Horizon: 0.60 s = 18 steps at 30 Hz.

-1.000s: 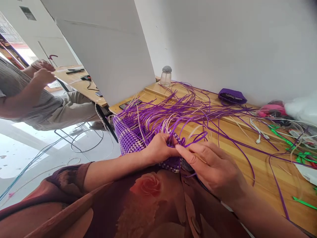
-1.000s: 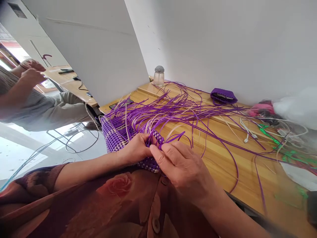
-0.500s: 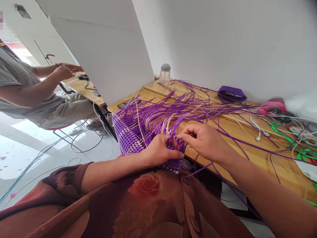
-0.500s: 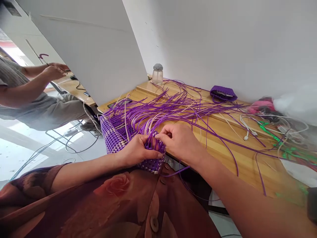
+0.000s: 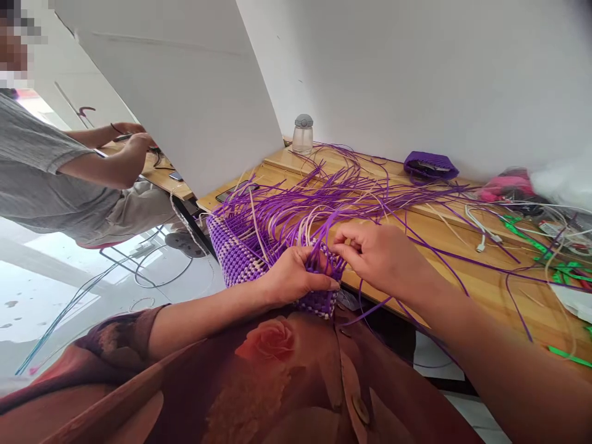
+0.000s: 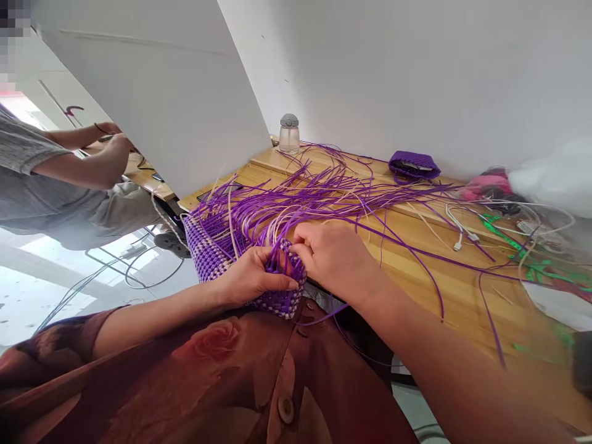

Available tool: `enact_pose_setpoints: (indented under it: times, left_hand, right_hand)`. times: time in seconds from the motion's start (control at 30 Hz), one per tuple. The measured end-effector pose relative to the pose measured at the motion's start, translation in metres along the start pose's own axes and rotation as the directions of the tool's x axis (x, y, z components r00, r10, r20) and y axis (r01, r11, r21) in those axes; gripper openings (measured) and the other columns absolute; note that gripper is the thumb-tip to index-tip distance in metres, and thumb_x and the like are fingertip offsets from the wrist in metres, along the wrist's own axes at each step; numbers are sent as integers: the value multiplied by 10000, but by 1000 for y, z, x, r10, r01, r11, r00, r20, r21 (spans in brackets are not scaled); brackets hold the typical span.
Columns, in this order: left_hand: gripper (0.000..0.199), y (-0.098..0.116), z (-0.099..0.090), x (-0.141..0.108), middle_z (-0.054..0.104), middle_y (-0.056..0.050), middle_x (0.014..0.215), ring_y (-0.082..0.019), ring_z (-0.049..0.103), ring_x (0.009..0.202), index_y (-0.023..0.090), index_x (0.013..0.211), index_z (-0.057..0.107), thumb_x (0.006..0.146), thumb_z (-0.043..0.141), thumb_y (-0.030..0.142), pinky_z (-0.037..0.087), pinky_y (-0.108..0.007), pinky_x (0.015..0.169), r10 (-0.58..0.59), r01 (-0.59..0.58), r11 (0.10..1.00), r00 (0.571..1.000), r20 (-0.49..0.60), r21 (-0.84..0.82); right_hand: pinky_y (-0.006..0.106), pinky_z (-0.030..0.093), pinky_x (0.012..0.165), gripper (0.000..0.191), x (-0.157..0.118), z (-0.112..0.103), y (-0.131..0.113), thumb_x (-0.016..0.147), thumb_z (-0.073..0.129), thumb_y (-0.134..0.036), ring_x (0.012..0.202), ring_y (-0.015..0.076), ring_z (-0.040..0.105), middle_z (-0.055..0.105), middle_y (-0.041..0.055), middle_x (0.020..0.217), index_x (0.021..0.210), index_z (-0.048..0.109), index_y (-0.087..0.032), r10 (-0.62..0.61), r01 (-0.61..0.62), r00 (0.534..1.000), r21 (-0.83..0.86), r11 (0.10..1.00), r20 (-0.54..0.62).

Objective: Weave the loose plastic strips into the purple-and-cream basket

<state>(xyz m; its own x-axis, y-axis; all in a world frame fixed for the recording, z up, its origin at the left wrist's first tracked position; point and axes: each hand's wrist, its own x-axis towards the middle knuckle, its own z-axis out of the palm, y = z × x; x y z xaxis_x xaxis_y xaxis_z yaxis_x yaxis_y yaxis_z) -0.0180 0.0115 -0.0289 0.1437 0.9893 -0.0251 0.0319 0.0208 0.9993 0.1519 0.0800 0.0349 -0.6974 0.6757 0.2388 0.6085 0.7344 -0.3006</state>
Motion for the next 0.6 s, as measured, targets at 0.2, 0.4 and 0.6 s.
enact_pose_setpoints:
  times: [0.2, 0.4, 0.6]
  left_hand:
    - [279, 2, -1, -1, 609, 28, 682, -89, 502, 626, 140, 713, 632, 618, 855, 276, 401, -243, 631, -69, 67, 997, 996, -62, -23]
    - [387, 3, 0, 0, 637, 31, 721, -90, 531, 644, 146, 887, 657, 601, 882, 281, 425, -241, 648, -32, 26, 996, 996, -82, -85]
    - [354, 2, 3, 0, 659, 21, 725, -87, 557, 643, 135, 821, 638, 598, 883, 261, 450, -241, 665, -29, 17, 983, 997, -67, -183]
  right_hand:
    - [273, 281, 559, 158, -10, -11, -4, 889, 572, -249, 529, 117, 511, 641, -14, 619, 859, 724, -215, 109, -104, 988, -55, 993, 110]
    - [288, 242, 520, 177, -58, -7, -17, 948, 539, -354, 511, 159, 567, 668, 1, 625, 1003, 671, -250, 64, -62, 998, -200, 978, 1]
    - [296, 257, 546, 155, -61, 23, -17, 967, 484, -240, 573, 159, 578, 677, 14, 713, 881, 608, -209, 129, -127, 992, -164, 978, 2]
